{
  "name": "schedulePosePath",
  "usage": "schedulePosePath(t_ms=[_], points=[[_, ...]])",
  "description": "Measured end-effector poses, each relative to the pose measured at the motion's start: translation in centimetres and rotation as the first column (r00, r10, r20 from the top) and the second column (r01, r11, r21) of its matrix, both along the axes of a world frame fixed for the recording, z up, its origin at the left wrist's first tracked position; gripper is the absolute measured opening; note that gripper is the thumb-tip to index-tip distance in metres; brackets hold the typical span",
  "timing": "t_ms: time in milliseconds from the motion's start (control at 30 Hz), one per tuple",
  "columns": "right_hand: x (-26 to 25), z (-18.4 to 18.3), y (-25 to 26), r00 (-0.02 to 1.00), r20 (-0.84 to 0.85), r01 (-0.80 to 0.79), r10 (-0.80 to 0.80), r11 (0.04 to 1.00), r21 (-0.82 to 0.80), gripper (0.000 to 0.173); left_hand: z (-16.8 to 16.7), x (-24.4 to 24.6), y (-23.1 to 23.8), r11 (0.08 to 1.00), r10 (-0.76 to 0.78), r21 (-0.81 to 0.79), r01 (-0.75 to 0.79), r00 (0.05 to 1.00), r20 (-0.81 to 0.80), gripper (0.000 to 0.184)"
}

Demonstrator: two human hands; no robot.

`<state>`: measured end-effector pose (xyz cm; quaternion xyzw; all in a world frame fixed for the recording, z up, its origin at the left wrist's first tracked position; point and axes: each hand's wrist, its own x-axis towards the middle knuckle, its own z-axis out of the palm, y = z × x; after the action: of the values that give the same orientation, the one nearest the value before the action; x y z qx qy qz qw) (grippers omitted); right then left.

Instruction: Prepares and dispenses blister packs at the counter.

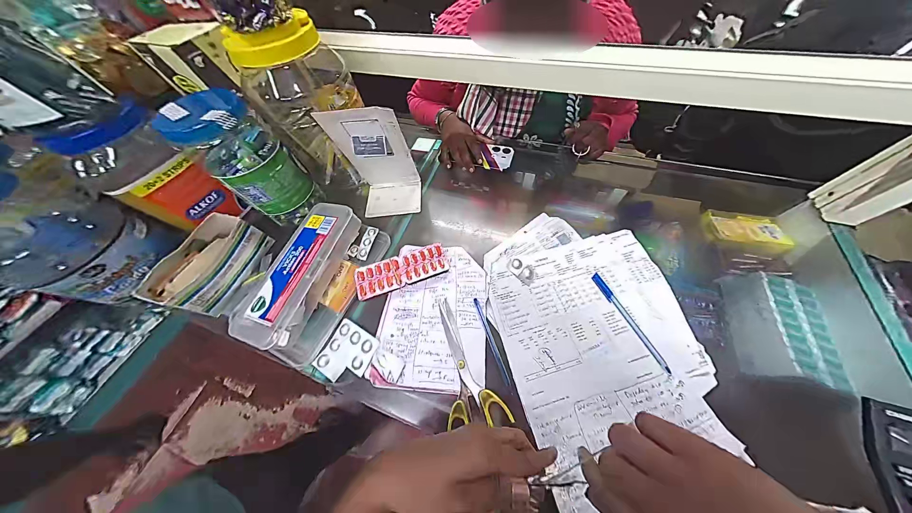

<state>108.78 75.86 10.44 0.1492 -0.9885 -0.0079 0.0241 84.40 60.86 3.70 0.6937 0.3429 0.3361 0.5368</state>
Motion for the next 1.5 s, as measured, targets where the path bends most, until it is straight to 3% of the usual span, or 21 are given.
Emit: schedulePosePath(t_ms=[100, 267, 300, 367, 400, 467, 533, 633, 700, 767, 900, 967, 1000, 1067, 1167, 1233, 1300, 1433, 1500], points=[[0.4, -0.2, -0.9, 0.999, -0.030, 0.018, -0.013, 0.979, 0.202, 0.027, -1.1, 0.2, -0.2, 0.988, 0.011, -0.153, 0.016, 0.985, 0.174, 0.041], [0.3, -0.5, -0.5, 0.949, -0.224, 0.273, -0.222, 0.933, 0.235, 0.039, -1.9, 1.0, -2.1, 0.835, 0.170, -0.527, 0.155, 0.839, 0.516, 0.032], [0.1, -0.7, -0.2, 0.929, -0.246, 0.322, -0.277, 0.933, 0.164, 0.040, -1.9, 1.0, -2.4, 0.811, 0.208, -0.554, 0.189, 0.792, 0.574, 0.031], [-0.7, -1.4, -0.3, 0.879, -0.224, 0.400, -0.421, 0.907, -0.136, 0.042, -1.8, 1.0, -2.7, 0.796, 0.314, -0.577, 0.181, 0.692, 0.650, 0.030], [-1.0, -1.6, -0.7, 0.862, -0.110, 0.428, -0.495, 0.827, -0.363, 0.057, -1.6, 1.0, -2.7, 0.795, 0.358, -0.584, 0.162, 0.651, 0.669, 0.030], [-1.9, -2.3, -2.3, 0.821, 0.139, 0.476, -0.553, 0.529, -0.702, 0.078, -1.1, 0.9, -2.6, 0.791, 0.438, -0.606, 0.086, 0.612, 0.658, 0.030], [-3.4, -3.6, -3.9, 0.786, 0.212, 0.471, -0.580, 0.342, -0.813, 0.074, -0.3, 0.9, -2.5, 0.775, 0.508, -0.629, -0.062, 0.654, 0.560, 0.024], [-5.4, -5.3, -5.4, 0.715, 0.134, 0.391, -0.687, 0.233, -0.890, 0.046, -0.1, 0.3, -3.0, 0.783, 0.552, -0.521, -0.339, 0.766, 0.330, 0.020], [-6.2, -5.1, -5.7, 0.709, 0.153, 0.353, -0.689, 0.159, -0.922, 0.033, -0.5, -1.0, -4.0, 0.802, 0.550, -0.421, -0.425, 0.800, 0.240, 0.015], [-6.6, -4.7, -5.6, 0.752, 0.122, 0.352, -0.647, 0.238, -0.905, 0.023, -0.7, -2.7, -5.2, 0.812, 0.553, -0.341, -0.474, 0.810, 0.192, 0.011], [-9.3, -3.1, -6.9, 0.875, 0.080, 0.379, -0.478, 0.572, -0.727, 0.028, -0.5, -5.4, -6.2, 0.836, 0.538, -0.221, -0.502, 0.829, 0.151, 0.018], [-11.3, -3.0, -8.1, 0.880, 0.090, 0.402, -0.467, 0.629, -0.665, 0.033, -0.8, -6.2, -5.8, 0.867, 0.496, -0.116, -0.484, 0.860, 0.119, 0.029], [-12.1, -3.0, -8.6, 0.874, 0.093, 0.417, -0.476, 0.639, -0.647, 0.035, -1.0, -6.5, -5.7, 0.868, 0.497, -0.045, -0.495, 0.863, 0.088, 0.026], [-12.9, -2.6, -9.2, 0.845, 0.135, 0.471, -0.518, 0.599, -0.648, 0.042, -1.3, -7.3, -5.5, 0.858, 0.509, 0.023, -0.512, 0.857, 0.084, 0.019], [-11.6, -2.5, -9.3, 0.778, 0.205, 0.515, -0.593, 0.417, -0.749, 0.058, -1.5, -8.4, -5.8, 0.865, 0.499, -0.033, -0.500, 0.855, 0.140, 0.015], [-10.3, -2.5, -10.0, 0.627, 0.260, 0.643, -0.735, 0.299, -0.705, 0.060, -1.5, -8.4, -6.2, 0.833, 0.553, -0.137, -0.536, 0.812, 0.187, 0.012], [-10.1, -2.9, -11.2, 0.471, 0.333, 0.794, -0.817, 0.228, -0.563, 0.060, -1.2, -8.2, -6.5, 0.775, 0.629, -0.270, -0.571, 0.741, 0.235, 0.008], [-11.2, -5.4, -12.7, 0.419, 0.336, 0.884, -0.844, 0.294, -0.364, 0.061, -1.4, -8.2, -6.1, 0.720, 0.691, -0.382, -0.580, 0.653, 0.310, 0.008], [-11.6, -5.1, -12.0, 0.381, 0.421, 0.914, -0.823, 0.267, -0.305, 0.065, -1.5, -8.1, -5.8, 0.698, 0.711, -0.465, -0.545, 0.605, 0.358, 0.009]])
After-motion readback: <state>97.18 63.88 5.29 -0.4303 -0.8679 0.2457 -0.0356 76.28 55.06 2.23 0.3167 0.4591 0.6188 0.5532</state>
